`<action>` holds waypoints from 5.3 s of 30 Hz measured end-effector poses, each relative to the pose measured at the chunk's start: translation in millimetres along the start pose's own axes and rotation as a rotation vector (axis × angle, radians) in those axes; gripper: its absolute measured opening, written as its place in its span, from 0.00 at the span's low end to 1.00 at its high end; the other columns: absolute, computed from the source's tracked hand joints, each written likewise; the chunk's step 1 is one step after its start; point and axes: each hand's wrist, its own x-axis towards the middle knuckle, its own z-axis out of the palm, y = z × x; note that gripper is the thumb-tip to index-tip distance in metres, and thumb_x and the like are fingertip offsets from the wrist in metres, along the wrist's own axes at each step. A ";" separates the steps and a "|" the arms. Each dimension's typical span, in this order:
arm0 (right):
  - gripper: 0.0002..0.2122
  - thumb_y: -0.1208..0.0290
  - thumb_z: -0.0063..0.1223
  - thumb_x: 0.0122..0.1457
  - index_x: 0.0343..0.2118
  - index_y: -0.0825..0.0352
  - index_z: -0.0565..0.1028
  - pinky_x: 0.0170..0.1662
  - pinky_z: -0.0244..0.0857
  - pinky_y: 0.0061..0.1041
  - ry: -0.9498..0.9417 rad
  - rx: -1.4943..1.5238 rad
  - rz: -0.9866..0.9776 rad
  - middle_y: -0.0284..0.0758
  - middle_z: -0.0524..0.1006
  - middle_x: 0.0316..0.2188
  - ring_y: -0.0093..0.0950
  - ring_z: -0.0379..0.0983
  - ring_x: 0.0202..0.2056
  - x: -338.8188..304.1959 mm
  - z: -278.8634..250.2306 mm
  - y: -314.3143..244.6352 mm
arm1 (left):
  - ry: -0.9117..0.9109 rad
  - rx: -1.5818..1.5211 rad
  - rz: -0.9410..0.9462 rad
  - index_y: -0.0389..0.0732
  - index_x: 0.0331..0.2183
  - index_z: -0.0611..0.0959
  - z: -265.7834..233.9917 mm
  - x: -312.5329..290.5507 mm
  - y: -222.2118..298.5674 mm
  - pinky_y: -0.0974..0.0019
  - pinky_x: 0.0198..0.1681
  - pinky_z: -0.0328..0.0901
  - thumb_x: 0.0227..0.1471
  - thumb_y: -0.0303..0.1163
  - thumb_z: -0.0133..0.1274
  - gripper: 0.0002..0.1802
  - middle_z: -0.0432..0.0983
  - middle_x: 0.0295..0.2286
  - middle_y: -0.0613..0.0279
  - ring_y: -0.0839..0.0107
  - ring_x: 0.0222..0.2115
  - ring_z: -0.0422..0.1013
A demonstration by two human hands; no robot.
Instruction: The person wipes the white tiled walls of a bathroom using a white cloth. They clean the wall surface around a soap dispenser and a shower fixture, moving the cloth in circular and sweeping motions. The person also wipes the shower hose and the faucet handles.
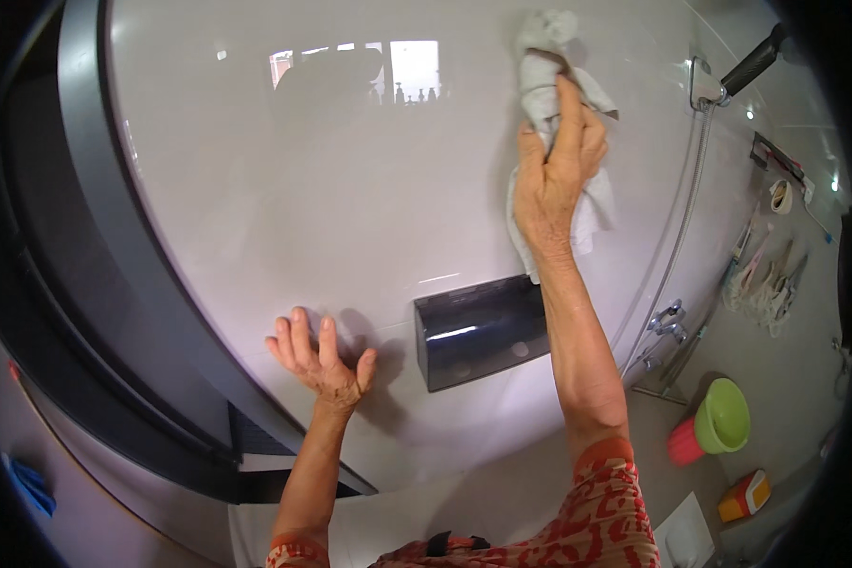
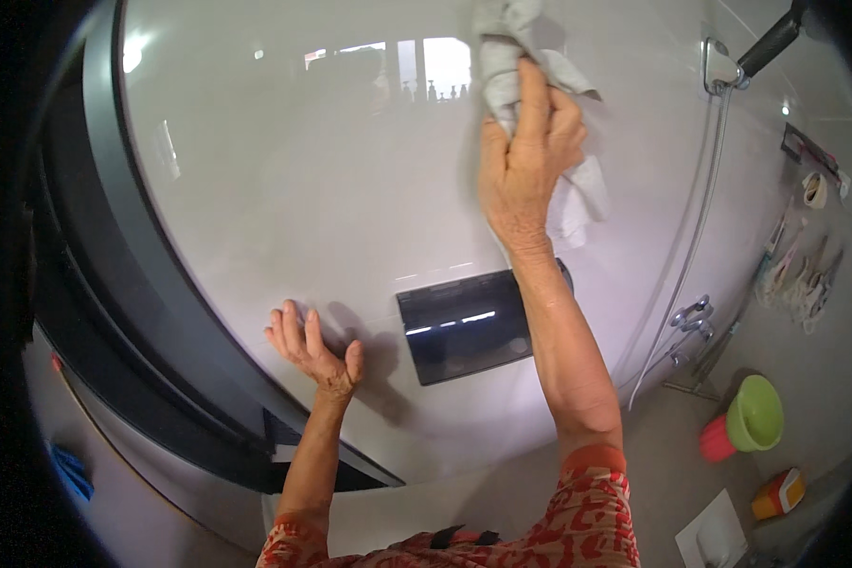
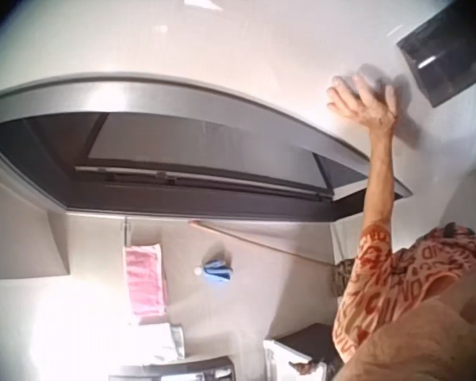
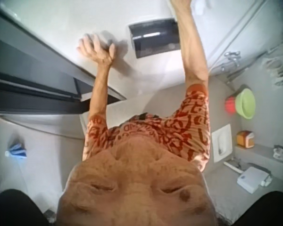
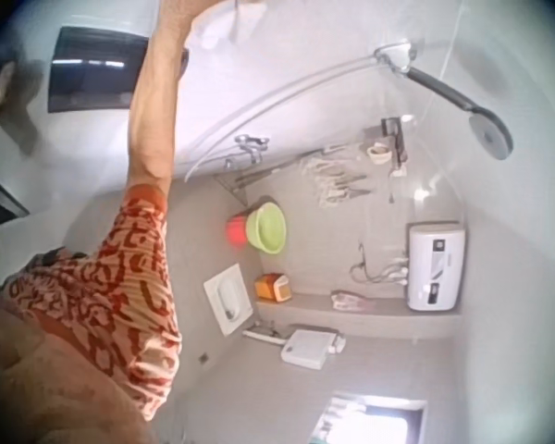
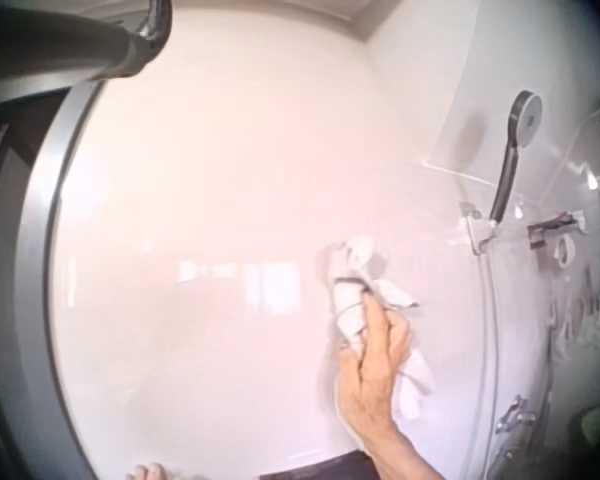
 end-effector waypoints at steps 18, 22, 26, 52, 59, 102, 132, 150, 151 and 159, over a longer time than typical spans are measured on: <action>0.21 0.72 0.56 0.42 0.43 0.51 0.72 0.41 0.44 0.37 -0.434 0.138 -0.204 0.34 0.59 0.37 0.34 0.55 0.42 -141.6 33.3 -176.8 | -0.087 -0.414 -0.214 0.44 0.52 0.63 -79.4 -57.0 -32.2 0.45 0.54 0.50 0.48 0.56 0.51 0.36 0.52 0.51 0.47 0.50 0.51 0.51; 0.16 0.70 0.56 0.42 0.37 0.47 0.74 0.41 0.44 0.36 -0.507 0.130 -0.342 0.30 0.59 0.34 0.31 0.56 0.41 -203.5 26.0 -180.9 | -0.132 -0.404 -0.246 0.43 0.52 0.63 -102.7 -74.5 -43.3 0.46 0.53 0.50 0.49 0.54 0.52 0.35 0.52 0.51 0.47 0.50 0.51 0.51; 0.12 0.66 0.52 0.49 0.38 0.47 0.75 0.43 0.46 0.35 -0.588 0.085 -0.434 0.28 0.62 0.34 0.29 0.57 0.42 -277.7 7.7 -170.9 | -0.224 -0.442 -0.327 0.42 0.51 0.64 -121.5 -87.6 -55.1 0.48 0.52 0.51 0.49 0.52 0.52 0.35 0.53 0.50 0.46 0.50 0.50 0.53; 0.08 0.57 0.58 0.45 0.30 0.44 0.77 0.44 0.46 0.34 -0.386 0.070 -0.511 0.29 0.64 0.41 0.29 0.55 0.46 -214.9 40.5 -165.6 | -0.347 -0.778 -0.674 0.36 0.53 0.58 -131.2 -82.6 -86.7 0.63 0.46 0.55 0.44 0.56 0.54 0.45 0.59 0.42 0.56 0.66 0.40 0.59; 0.05 0.60 0.56 0.46 0.29 0.45 0.76 0.45 0.44 0.31 -0.639 0.043 -0.559 0.25 0.63 0.42 0.24 0.53 0.46 -317.4 -1.7 -145.9 | -0.279 -0.816 -0.653 0.38 0.50 0.59 -127.0 -87.3 -87.4 0.61 0.44 0.56 0.39 0.58 0.60 0.47 0.59 0.39 0.56 0.65 0.39 0.58; 0.19 0.67 0.57 0.43 0.40 0.65 0.70 0.47 0.48 0.42 -0.578 0.188 -0.387 0.39 0.63 0.46 0.38 0.57 0.46 -339.4 -7.8 -152.5 | -0.615 -0.753 -0.944 0.43 0.62 0.34 -139.4 -67.7 -99.9 0.55 0.63 0.31 0.57 0.47 0.41 0.45 0.28 0.62 0.43 0.51 0.63 0.29; 0.15 0.60 0.59 0.49 0.40 0.55 0.77 0.47 0.51 0.26 -0.636 0.382 -0.606 0.18 0.64 0.42 0.20 0.56 0.52 -347.1 5.8 -170.0 | -0.391 -1.369 -1.289 0.42 0.62 0.43 -142.2 -74.9 -106.2 0.61 0.63 0.25 0.49 0.73 0.17 0.53 0.34 0.63 0.61 0.67 0.63 0.30; 0.08 0.66 0.51 0.49 0.34 0.52 0.75 0.46 0.47 0.31 -0.584 0.179 -0.827 0.23 0.67 0.38 0.24 0.58 0.42 -258.2 10.3 -153.0 | -0.510 -1.052 -1.291 0.49 0.62 0.39 -138.9 -71.2 -100.5 0.55 0.63 0.34 0.58 0.57 0.34 0.41 0.35 0.62 0.52 0.58 0.63 0.37; 0.10 0.67 0.51 0.49 0.36 0.52 0.75 0.46 0.47 0.32 -0.557 0.143 -0.808 0.24 0.66 0.38 0.24 0.57 0.43 -243.1 14.7 -154.5 | -0.512 -1.038 -1.297 0.49 0.62 0.39 -138.9 -70.5 -98.7 0.55 0.63 0.35 0.58 0.56 0.35 0.41 0.36 0.62 0.52 0.57 0.62 0.38; 0.23 0.74 0.53 0.46 0.49 0.56 0.72 0.46 0.48 0.33 -0.216 -0.108 -0.322 0.33 0.64 0.40 0.32 0.58 0.43 -142.5 39.0 -150.7 | -0.574 -0.915 -1.213 0.51 0.62 0.36 -138.6 -57.2 -88.4 0.50 0.61 0.45 0.54 0.51 0.45 0.46 0.42 0.60 0.46 0.51 0.61 0.43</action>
